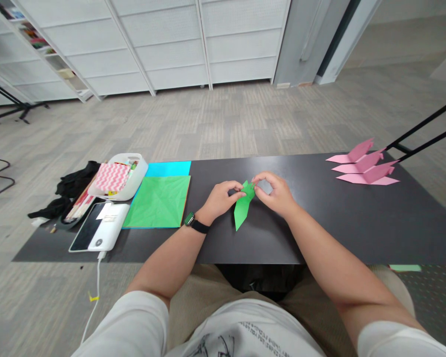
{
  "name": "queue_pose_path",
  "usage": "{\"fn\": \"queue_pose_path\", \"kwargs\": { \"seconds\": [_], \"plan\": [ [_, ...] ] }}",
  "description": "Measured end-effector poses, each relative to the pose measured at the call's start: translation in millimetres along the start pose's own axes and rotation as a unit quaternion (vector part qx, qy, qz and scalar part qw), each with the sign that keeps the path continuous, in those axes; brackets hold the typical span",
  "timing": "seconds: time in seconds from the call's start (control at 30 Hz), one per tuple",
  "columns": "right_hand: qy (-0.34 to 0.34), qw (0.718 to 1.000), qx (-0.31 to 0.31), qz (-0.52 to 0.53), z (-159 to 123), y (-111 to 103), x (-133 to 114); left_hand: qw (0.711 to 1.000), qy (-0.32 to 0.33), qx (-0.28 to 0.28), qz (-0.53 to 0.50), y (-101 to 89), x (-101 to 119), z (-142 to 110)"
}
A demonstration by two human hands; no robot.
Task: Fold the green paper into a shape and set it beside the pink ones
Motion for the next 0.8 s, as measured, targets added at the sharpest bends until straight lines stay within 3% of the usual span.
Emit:
{"fn": "queue_pose_path", "kwargs": {
  "seconds": [0.37, 0.57, 0.8],
  "plan": [
    [-0.017, 1.0, -0.013, 0.003, 2.7, -0.5, -5.9, 0.996, -0.043, -0.021, -0.074, 3.9, -5.7, 0.6],
    [-0.048, 0.998, -0.002, -0.039, 2.0, -5.1, -10.1, 0.997, -0.032, 0.014, -0.068, -4.1, -4.5, 0.7],
    [-0.04, 0.998, 0.018, -0.042, 1.8, -4.2, -5.8, 1.0, 0.011, 0.024, -0.015, -5.8, 6.5, -0.9]
  ]
}}
Point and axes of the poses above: each hand's wrist, its own z-axis towards the middle knuckle, its own y-axis out of the palm, x = y × z, the point moved 10 cm from there along z, towards the middle knuckle, and after that the axes turned 1 degree about -x, right-handed, at the moved point
